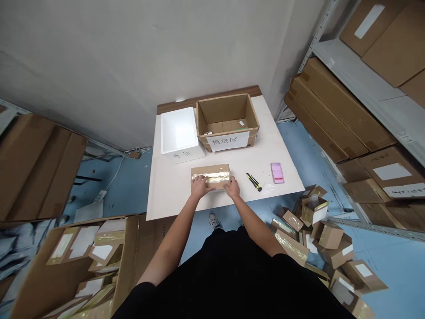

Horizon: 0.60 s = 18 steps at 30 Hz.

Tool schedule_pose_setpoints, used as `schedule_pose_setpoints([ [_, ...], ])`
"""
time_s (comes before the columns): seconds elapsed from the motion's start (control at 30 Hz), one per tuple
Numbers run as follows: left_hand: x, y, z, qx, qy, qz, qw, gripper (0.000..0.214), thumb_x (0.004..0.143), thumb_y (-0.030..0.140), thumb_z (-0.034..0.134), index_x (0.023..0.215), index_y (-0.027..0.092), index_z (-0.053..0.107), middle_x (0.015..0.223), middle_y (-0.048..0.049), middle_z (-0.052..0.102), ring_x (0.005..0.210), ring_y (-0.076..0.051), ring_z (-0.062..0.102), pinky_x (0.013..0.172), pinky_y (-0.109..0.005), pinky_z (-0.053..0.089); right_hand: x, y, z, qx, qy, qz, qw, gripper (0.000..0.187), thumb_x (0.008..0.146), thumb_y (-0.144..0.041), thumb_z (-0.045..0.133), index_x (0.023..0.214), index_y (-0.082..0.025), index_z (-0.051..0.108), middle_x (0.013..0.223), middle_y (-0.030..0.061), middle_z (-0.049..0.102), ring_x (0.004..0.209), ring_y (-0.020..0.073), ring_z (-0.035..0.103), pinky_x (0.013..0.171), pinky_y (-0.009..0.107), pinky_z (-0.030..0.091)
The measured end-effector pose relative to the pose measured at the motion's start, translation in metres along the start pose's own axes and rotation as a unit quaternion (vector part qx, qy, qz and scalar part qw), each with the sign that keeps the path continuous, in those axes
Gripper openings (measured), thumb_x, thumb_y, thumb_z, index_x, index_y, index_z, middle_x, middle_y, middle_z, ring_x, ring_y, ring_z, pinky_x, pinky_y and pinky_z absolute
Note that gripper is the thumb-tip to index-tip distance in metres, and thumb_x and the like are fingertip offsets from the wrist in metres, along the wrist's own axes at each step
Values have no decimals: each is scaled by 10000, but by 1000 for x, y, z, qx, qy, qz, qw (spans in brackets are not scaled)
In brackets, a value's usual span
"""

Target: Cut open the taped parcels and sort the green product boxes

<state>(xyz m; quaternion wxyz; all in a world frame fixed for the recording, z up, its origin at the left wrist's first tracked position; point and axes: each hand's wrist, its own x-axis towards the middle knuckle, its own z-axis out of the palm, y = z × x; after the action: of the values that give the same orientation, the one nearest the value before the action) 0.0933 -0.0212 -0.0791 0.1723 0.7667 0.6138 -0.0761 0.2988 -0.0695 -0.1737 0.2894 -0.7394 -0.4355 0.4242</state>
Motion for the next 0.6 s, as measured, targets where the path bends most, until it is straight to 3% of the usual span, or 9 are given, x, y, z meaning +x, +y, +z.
schedule_pose_setpoints([
  [0.1, -10, -21, 0, -4, -2, -34, 999, 787, 868, 781, 688, 1454, 259, 630, 1489, -169, 596, 1433, -408, 455, 1226, -533, 294, 19, -13, -3, 2, -32, -17, 999, 672, 822, -340, 708, 1476, -248, 583, 1275, 68, 733, 1159, 272, 700, 1019, 393, 568],
  [0.23, -18, -30, 7, -39, -20, -107, 993, 850, 824, 780, 723, 1422, 187, 608, 1528, -221, 574, 1467, -432, 431, 1223, -547, 291, 44, -42, 3, -4, -85, -46, 995, 635, 808, -250, 689, 1441, -255, 642, 1309, 49, 746, 1170, 266, 701, 1010, 365, 570],
  [0.4, -24, -37, 14, -139, -34, -184, 973, 909, 744, 669, 857, 1434, 164, 549, 1492, -218, 612, 1419, -401, 532, 1143, -449, 406, 57, -78, 22, -101, -55, -20, 993, 631, 823, -326, 760, 1432, -216, 633, 1315, 109, 730, 1145, 291, 703, 953, 360, 566],
  [0.5, -33, -40, 21, -163, -35, -175, 970, 804, 767, 623, 870, 1387, 194, 590, 1403, -174, 678, 1340, -366, 603, 1089, -413, 454, 55, -95, 29, -156, -19, 8, 988, 724, 821, -419, 797, 1475, -203, 573, 1327, 138, 704, 1168, 301, 689, 927, 352, 555],
  [0.6, -43, -46, 25, -158, -21, -119, 980, 655, 886, 602, 765, 1380, 193, 637, 1390, -167, 670, 1335, -348, 598, 1096, -408, 458, 42, -108, 38, -199, 13, 16, 980, 684, 888, -418, 727, 1512, -208, 539, 1380, 145, 667, 1193, 299, 678, 951, 352, 537],
])
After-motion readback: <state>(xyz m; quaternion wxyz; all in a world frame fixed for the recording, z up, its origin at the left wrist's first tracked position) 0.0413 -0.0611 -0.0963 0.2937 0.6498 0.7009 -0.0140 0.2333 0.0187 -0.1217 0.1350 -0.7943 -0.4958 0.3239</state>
